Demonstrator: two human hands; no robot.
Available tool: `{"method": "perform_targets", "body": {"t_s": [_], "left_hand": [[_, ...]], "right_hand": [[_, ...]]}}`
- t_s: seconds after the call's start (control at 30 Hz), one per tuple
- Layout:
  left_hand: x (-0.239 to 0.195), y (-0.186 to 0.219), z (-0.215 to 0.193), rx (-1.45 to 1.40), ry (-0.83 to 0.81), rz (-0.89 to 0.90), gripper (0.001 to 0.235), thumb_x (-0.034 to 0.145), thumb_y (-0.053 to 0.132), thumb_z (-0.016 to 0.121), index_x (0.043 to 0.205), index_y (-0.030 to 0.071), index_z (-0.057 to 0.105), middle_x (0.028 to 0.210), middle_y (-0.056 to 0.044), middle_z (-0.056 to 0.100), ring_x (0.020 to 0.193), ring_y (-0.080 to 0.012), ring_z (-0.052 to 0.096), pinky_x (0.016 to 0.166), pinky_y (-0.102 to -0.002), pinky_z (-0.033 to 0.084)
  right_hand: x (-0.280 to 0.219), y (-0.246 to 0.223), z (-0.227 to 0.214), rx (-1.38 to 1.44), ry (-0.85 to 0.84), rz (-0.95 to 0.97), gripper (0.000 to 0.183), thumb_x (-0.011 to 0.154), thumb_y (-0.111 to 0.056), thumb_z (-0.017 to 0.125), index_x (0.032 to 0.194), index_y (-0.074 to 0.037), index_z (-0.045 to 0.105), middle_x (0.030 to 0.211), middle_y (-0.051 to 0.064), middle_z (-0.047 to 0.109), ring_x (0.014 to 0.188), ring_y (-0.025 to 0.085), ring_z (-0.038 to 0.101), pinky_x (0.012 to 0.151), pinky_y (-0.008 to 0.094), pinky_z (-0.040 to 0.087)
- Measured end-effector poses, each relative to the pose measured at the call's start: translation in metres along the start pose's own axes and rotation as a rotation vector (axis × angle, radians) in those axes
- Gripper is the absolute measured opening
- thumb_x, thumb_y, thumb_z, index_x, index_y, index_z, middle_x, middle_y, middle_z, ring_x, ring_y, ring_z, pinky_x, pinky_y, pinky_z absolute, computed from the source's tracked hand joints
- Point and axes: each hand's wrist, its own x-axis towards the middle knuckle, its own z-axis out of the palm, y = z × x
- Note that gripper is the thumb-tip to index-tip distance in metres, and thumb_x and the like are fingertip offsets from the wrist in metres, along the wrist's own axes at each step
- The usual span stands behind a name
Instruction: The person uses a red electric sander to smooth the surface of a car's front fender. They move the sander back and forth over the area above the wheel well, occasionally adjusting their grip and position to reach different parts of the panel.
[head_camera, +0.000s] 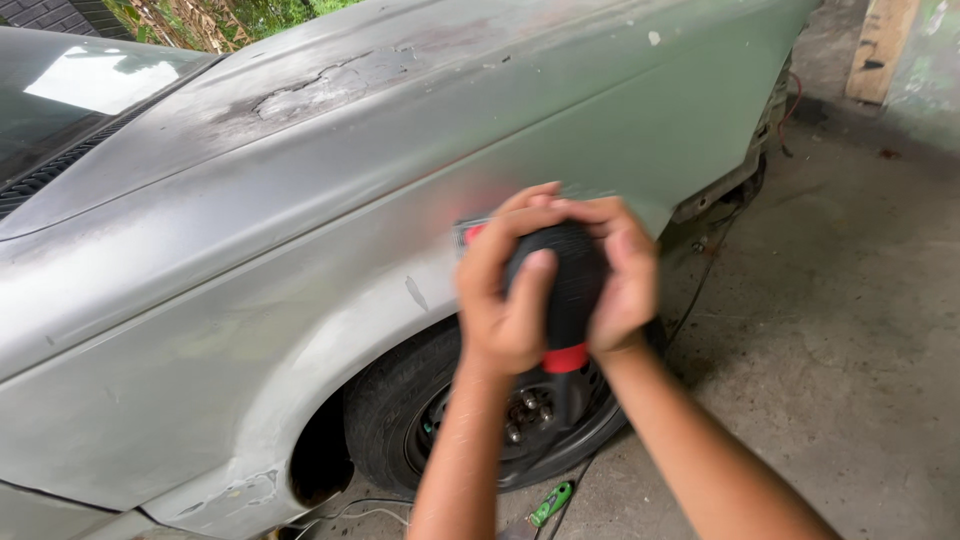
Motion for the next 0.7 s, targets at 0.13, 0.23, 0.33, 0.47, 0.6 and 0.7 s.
{"method": "perform_targets", "body": {"t_s": [0.13, 0.23, 0.33, 0.47, 0.6, 0.7], "left_hand": [[-0.020, 0.015, -0.064, 0.003, 0.035, -0.059, 0.042, 0.096, 0.037, 0.057, 0.109, -0.001, 0.067, 0.113, -0.021, 0.069, 0.125, -0.0413, 0.063, 0.110, -0.053, 0.047], [-0.035, 0.020, -0.092, -0.014, 0.057, -0.107, 0.046, 0.092, 0.037, 0.054, 0.106, -0.006, 0.062, 0.117, -0.027, 0.065, 0.128, -0.0464, 0.060, 0.114, -0.055, 0.044], [-0.036, 0.016, -0.092, 0.016, 0.032, -0.117, 0.048, 0.089, 0.034, 0.051, 0.106, -0.010, 0.061, 0.118, -0.032, 0.063, 0.128, -0.0487, 0.060, 0.113, -0.056, 0.043], [-0.016, 0.011, -0.051, 0.008, -0.109, -0.076, 0.043, 0.095, 0.030, 0.051, 0.109, -0.008, 0.066, 0.111, -0.024, 0.069, 0.125, -0.0446, 0.063, 0.109, -0.054, 0.045], [0.008, 0.009, -0.025, -0.085, -0.187, -0.077, 0.036, 0.095, 0.019, 0.051, 0.112, -0.008, 0.068, 0.107, -0.021, 0.074, 0.122, -0.0412, 0.067, 0.109, -0.053, 0.049], [0.007, 0.018, -0.048, -0.104, -0.257, -0.146, 0.035, 0.096, 0.021, 0.053, 0.110, -0.008, 0.068, 0.108, -0.021, 0.073, 0.121, -0.0376, 0.065, 0.110, -0.052, 0.047]], "right_hand": [[-0.034, -0.005, 0.058, 0.015, -0.057, 0.035, 0.049, 0.091, -0.040, 0.056, 0.101, 0.004, 0.074, 0.097, 0.015, 0.075, 0.106, 0.025, 0.070, 0.100, 0.036, 0.051], [-0.049, -0.010, 0.080, 0.099, -0.086, 0.021, 0.039, 0.087, -0.029, 0.062, 0.100, 0.004, 0.075, 0.097, 0.015, 0.076, 0.103, 0.028, 0.073, 0.100, 0.040, 0.055], [-0.046, -0.016, 0.075, 0.135, -0.104, -0.018, 0.040, 0.087, -0.029, 0.062, 0.100, 0.007, 0.074, 0.095, 0.016, 0.076, 0.101, 0.030, 0.073, 0.101, 0.042, 0.056], [-0.036, -0.010, 0.037, -0.013, 0.003, -0.013, 0.041, 0.092, -0.031, 0.058, 0.099, 0.008, 0.071, 0.095, 0.018, 0.075, 0.105, 0.030, 0.070, 0.099, 0.044, 0.054], [-0.025, -0.016, 0.024, -0.055, 0.108, -0.021, 0.041, 0.092, -0.028, 0.052, 0.102, 0.009, 0.066, 0.099, 0.015, 0.072, 0.103, 0.021, 0.062, 0.098, 0.038, 0.050], [-0.040, -0.008, 0.044, -0.092, 0.195, -0.050, 0.043, 0.091, -0.033, 0.053, 0.101, 0.007, 0.066, 0.102, 0.018, 0.072, 0.104, 0.024, 0.064, 0.098, 0.038, 0.049]]}}
